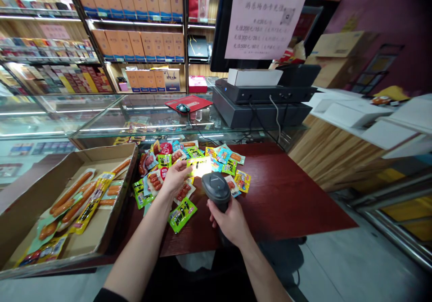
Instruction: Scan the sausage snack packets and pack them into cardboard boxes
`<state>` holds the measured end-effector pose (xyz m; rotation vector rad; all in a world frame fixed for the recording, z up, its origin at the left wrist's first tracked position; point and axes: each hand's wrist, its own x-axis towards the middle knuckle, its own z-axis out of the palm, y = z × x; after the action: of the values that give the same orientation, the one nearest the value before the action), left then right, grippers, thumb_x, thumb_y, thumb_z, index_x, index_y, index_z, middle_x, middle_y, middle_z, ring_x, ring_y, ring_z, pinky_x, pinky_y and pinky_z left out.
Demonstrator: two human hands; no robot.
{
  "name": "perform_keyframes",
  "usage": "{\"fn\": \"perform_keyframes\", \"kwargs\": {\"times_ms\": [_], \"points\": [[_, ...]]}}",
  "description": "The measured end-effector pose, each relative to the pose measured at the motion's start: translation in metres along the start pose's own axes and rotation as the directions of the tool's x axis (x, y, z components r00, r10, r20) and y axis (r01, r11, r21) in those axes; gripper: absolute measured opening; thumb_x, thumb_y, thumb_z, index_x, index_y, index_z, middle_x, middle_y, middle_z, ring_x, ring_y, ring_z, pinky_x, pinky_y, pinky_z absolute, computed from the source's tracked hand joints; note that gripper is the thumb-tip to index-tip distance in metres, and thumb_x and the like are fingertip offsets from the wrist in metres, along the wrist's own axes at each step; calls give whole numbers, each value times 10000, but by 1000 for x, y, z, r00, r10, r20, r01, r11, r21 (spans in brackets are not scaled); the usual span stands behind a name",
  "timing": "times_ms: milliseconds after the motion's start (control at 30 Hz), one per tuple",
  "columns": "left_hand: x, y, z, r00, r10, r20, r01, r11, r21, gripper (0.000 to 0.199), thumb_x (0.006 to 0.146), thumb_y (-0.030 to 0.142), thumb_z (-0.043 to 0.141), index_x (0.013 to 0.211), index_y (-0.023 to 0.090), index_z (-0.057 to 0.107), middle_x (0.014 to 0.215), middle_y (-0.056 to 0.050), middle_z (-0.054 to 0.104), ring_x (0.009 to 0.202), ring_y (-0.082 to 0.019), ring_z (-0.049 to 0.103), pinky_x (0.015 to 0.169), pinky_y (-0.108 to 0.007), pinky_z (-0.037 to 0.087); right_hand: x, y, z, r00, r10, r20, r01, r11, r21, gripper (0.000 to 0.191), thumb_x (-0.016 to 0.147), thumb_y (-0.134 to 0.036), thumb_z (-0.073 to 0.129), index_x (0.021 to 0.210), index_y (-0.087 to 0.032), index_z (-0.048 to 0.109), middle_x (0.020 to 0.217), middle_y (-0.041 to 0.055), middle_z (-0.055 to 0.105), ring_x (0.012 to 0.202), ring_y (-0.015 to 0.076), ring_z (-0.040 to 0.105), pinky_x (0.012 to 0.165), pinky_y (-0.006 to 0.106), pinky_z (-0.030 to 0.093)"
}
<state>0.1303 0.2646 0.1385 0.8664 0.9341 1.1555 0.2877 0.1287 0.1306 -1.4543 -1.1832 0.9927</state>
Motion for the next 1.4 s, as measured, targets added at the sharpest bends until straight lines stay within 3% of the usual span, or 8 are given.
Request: {"fn": "perform_keyframes", "kwargs": {"times_ms": [300, 467, 667, 833, 900, 1067, 1233, 1400], "points": [[0, 3, 2, 997, 79, -20, -78, 996, 44, 527, 517, 409, 929, 914, 147, 701, 871, -55, 750, 791, -173, 711, 775, -300, 548, -2, 0, -3, 1000, 17, -17, -17, 1000, 18, 375, 806, -543, 708, 881, -193, 597, 535, 16, 659, 381, 184, 609, 393, 258, 480], [-24, 43, -11, 937, 319, -143, -296, 942, 157, 516, 550, 440, 897, 916, 158, 668, 881, -48, 739, 823, -170, 694, 837, -316, 532, 4, -6, -4, 999, 52, 2, -52, 997, 58, 458, 740, -617, 741, 846, -190, 613, 503, 6, 631, 371, 187, 584, 378, 271, 454], [-90, 119, -79, 753, 591, -289, -418, 769, 483, 445, 624, 423, 860, 929, 162, 666, 850, -35, 713, 758, -159, 676, 742, -282, 541, 22, -4, 6, 998, -6, 59, -2, 992, 128, 475, 744, -627, 749, 785, -172, 619, 506, 6, 619, 365, 159, 564, 385, 258, 444], [-135, 155, -141, 482, 765, -428, -327, 610, 722, 409, 654, 421, 835, 937, 165, 690, 906, -63, 726, 866, -199, 699, 813, -317, 565, 32, -6, 16, 990, -24, 141, 0, 986, 166, 464, 744, -618, 762, 777, -173, 635, 521, 13, 623, 383, 172, 576, 394, 274, 457], [-140, 158, -152, 418, 793, -442, -284, 577, 766, 401, 654, 416, 836, 938, 168, 701, 943, -71, 732, 915, -212, 701, 861, -337, 566, 32, -9, 19, 987, -22, 159, -8, 983, 184, 465, 731, -620, 773, 757, -179, 629, 512, 14, 618, 386, 176, 576, 394, 279, 462], [-119, 140, -130, 541, 743, -394, -291, 605, 741, 397, 688, 424, 818, 971, 168, 710, 961, -76, 738, 903, -224, 716, 871, -365, 576, 28, -18, 18, 993, -13, 120, -12, 979, 205, 504, 679, -641, 797, 774, -176, 630, 519, 18, 630, 383, 172, 569, 383, 280, 469], [-77, 99, -62, 712, 670, -211, -381, 621, 685, 327, 746, 408, 781, 957, 169, 707, 970, -79, 736, 868, -211, 718, 808, -343, 590, 23, -21, -7, 1000, 1, 21, -4, 987, 162, 537, 662, -665, 786, 774, -161, 638, 497, 10, 613, 371, 155, 555, 375, 257, 457], [-35, 42, 11, 780, 624, 57, -494, 556, 668, 199, 786, 321, 748, 934, 193, 714, 975, -69, 729, 875, -193, 702, 828, -339, 582, 18, -11, -46, 993, 58, -105, -46, 992, 119, 519, 669, -643, 784, 777, -151, 658, 502, 26, 628, 375, 159, 571, 375, 248, 450]]}}
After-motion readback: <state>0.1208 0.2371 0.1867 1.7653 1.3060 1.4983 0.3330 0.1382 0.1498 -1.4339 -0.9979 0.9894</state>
